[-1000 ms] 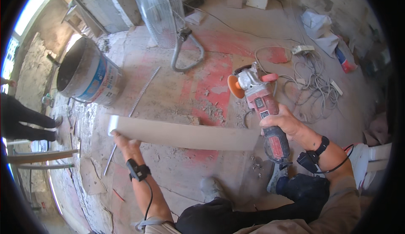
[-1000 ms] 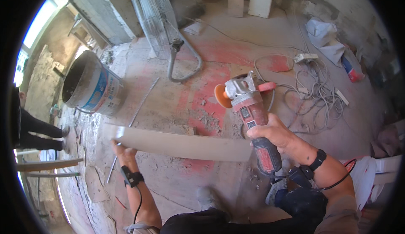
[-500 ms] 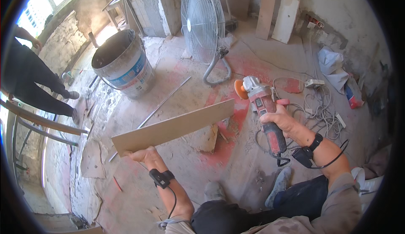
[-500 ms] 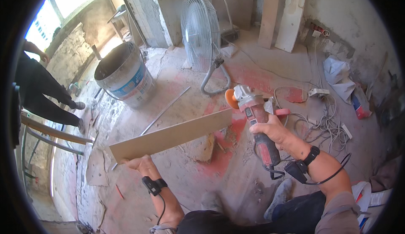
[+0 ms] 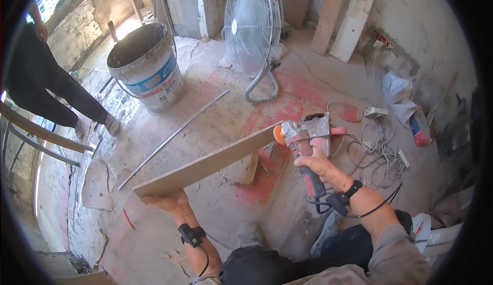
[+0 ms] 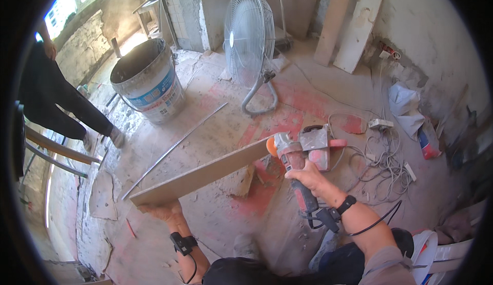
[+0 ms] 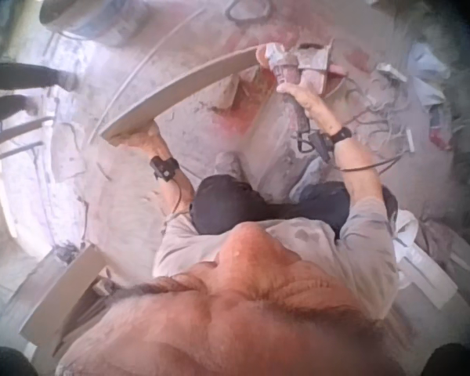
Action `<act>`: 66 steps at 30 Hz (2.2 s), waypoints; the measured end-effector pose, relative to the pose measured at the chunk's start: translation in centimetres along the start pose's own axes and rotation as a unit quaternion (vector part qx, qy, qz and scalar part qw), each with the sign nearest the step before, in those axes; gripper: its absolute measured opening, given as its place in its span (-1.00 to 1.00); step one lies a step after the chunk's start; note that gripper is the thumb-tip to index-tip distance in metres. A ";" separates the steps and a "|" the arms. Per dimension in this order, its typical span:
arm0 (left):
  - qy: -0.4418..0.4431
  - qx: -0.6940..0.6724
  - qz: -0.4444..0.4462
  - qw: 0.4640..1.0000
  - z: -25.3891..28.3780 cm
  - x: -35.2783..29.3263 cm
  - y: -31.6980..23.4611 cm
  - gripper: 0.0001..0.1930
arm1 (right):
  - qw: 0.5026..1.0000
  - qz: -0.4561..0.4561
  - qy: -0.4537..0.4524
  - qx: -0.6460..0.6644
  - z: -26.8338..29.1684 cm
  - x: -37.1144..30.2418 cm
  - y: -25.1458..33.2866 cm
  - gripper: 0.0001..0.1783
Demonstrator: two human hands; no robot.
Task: Measure, fit, cut, and grind tiles for installation in a window frame during renovation.
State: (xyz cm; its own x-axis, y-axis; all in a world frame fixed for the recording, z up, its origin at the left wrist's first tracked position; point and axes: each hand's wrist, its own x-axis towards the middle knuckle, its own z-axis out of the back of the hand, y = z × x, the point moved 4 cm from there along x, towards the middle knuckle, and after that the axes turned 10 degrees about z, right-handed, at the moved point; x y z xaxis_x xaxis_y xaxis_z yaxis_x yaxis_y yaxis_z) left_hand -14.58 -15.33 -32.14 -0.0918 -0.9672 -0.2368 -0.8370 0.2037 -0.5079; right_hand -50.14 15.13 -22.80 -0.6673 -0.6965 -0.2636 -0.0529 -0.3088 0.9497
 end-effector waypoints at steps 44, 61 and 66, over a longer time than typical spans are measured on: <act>-0.070 0.048 -0.013 0.996 -5.6 -1.8 -0.1 0.07 | 0.992 -0.001 -0.011 -0.123 -2.1 2.2 -3.1 -0.17; -0.077 0.049 -0.018 0.996 -5.5 -2.3 0.0 0.02 | 0.990 0.018 0.011 -0.143 -1.2 2.5 -3.4 -0.21; -0.144 0.007 -0.020 0.989 -8.8 -3.6 0.3 -0.23 | 0.993 0.008 0.010 -0.116 -0.6 2.8 -3.6 -0.24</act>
State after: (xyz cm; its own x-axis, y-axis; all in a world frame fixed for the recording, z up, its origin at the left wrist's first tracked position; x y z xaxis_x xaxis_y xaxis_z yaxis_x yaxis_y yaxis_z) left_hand -19.23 -13.12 -24.14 0.1010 -0.8915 -0.4417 -0.8288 0.1702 -0.5331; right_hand -51.38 13.88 -27.02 -0.6519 -0.7142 -0.2548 0.1310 -0.4371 0.8898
